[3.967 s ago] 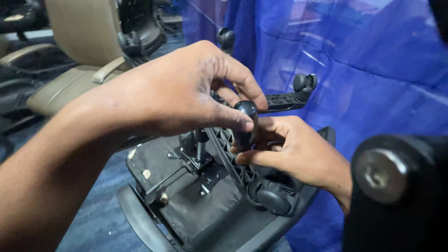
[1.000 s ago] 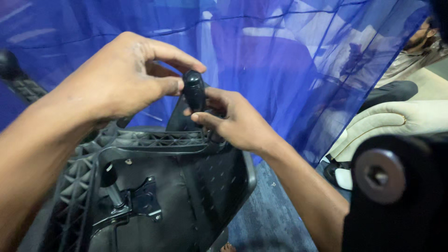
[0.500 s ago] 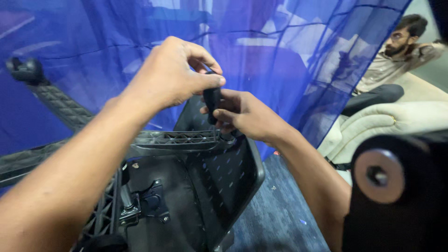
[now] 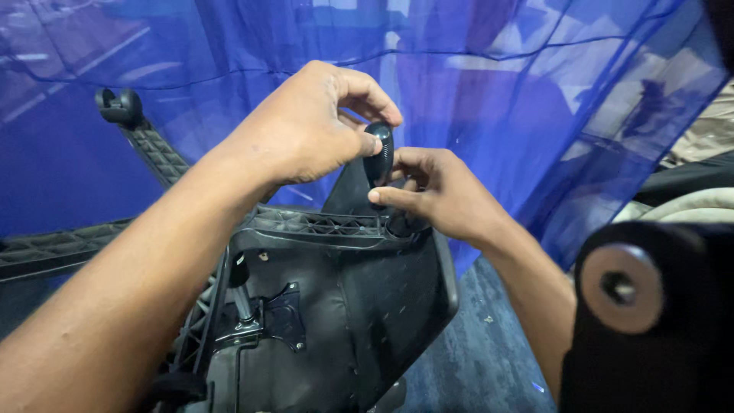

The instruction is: The person attaches caster wheels to the base of an office chair by hand. They insert each wheel stem into the base sockets and press down to secure them, working on multiple wheels in sequence.

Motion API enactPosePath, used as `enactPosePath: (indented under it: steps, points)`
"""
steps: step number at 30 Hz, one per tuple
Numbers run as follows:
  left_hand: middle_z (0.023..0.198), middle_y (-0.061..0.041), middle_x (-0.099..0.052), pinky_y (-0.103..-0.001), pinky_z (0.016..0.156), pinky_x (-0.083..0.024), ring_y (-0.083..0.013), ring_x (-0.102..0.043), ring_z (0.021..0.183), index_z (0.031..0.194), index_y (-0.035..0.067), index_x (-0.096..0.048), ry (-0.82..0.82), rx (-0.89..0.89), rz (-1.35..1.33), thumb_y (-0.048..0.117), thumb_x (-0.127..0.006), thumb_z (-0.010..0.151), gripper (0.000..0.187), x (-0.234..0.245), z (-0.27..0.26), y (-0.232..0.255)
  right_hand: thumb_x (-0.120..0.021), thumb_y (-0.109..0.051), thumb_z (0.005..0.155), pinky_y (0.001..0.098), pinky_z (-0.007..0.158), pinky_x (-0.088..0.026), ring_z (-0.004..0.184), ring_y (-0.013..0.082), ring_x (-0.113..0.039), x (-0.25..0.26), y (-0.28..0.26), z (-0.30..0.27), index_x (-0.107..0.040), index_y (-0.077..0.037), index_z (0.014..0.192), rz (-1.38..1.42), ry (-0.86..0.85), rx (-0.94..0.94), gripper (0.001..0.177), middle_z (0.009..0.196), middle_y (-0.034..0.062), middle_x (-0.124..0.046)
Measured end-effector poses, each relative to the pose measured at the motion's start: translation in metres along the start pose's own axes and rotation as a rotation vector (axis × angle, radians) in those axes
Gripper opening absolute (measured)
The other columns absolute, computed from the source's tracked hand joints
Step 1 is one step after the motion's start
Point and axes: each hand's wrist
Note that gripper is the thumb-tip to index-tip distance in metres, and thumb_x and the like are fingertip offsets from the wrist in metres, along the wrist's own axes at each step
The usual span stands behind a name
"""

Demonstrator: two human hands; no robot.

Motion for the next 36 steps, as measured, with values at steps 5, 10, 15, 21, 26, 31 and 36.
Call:
enactPosePath:
  steps: [5,10,15,21,26,31,36]
  points:
    - [0.094,-0.003,-0.077,-0.027,0.079,-0.059,-0.0092,-0.071,0.086,0.101,0.008,-0.078,-0.037,0.077,-0.08,0.01,-0.079,0.08,0.022,0.007,-0.003,0.012,-0.068,-0.012,0.092,0.0211,0.061,-0.051,0.069,0.0013,-0.059,0.012,0.008,0.003,-0.071,-0.006,0.111,0.12,-0.117,0.036,0.02,0.082,-0.0059,-0.065]
    - [0.088,-0.002,-0.074,-0.029,0.068,-0.057,-0.0095,-0.067,0.074,0.096,0.006,-0.077,0.05,0.164,0.056,0.017,-0.084,0.079,0.022,0.003,-0.004,0.024,-0.07,-0.011,0.093,0.0206,0.063,-0.05,0.071,0.0016,-0.057,0.013,0.014,0.004,-0.071,-0.004,0.111,0.182,-0.116,0.101,0.019,0.086,-0.0062,-0.066]
    - [0.084,-0.005,-0.075,-0.032,0.067,-0.058,-0.0129,-0.068,0.072,0.097,0.006,-0.078,0.007,0.233,0.045,0.015,-0.082,0.079,0.02,0.003,0.002,0.024,-0.065,-0.013,0.096,0.021,0.062,-0.055,0.072,0.002,-0.065,0.019,0.013,0.006,-0.066,-0.004,0.108,0.158,-0.206,0.064,0.015,0.082,-0.0037,-0.067]
    - [0.102,-0.001,-0.078,-0.029,0.084,-0.058,-0.0102,-0.073,0.099,0.106,0.011,-0.079,-0.08,-0.101,0.032,0.011,-0.074,0.075,0.031,0.012,0.001,0.024,-0.081,-0.012,0.086,0.0208,0.053,-0.038,0.062,0.0007,-0.047,0.01,0.013,0.008,-0.074,-0.002,0.1,0.027,0.016,0.118,0.018,0.078,-0.004,-0.065]
    - [0.087,-0.005,-0.079,-0.031,0.077,-0.058,-0.015,-0.076,0.083,0.093,0.011,-0.08,0.093,0.206,0.287,0.026,-0.084,0.077,0.023,0.001,-0.001,0.028,-0.081,-0.014,0.085,0.0191,0.054,-0.04,0.061,-0.0006,-0.049,0.0,0.01,0.007,-0.074,-0.003,0.102,0.005,0.071,0.123,0.021,0.08,-0.0039,-0.067]
    - [0.086,-0.003,-0.08,-0.03,0.078,-0.059,-0.0134,-0.078,0.084,0.093,0.012,-0.081,0.076,-0.027,0.22,0.022,-0.083,0.075,0.021,0.005,-0.001,0.02,-0.071,-0.016,0.087,0.0196,0.054,-0.048,0.063,-0.0011,-0.059,0.011,0.0,0.011,-0.071,-0.01,0.117,0.102,-0.168,0.023,0.03,0.082,-0.0053,-0.07]
    - [0.09,-0.003,-0.08,-0.028,0.081,-0.062,-0.0133,-0.08,0.086,0.095,0.01,-0.079,0.041,-0.127,0.074,0.016,-0.079,0.077,0.02,0.005,-0.003,0.021,-0.081,-0.018,0.086,0.0216,0.052,-0.04,0.061,0.0005,-0.05,-0.008,0.002,0.007,-0.079,-0.003,0.106,-0.033,0.05,0.056,0.025,0.075,-0.0047,-0.066]
Point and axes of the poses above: each hand's wrist, its own z-axis towards the middle knuckle, its own x-axis out of the back of the hand, y = z × x
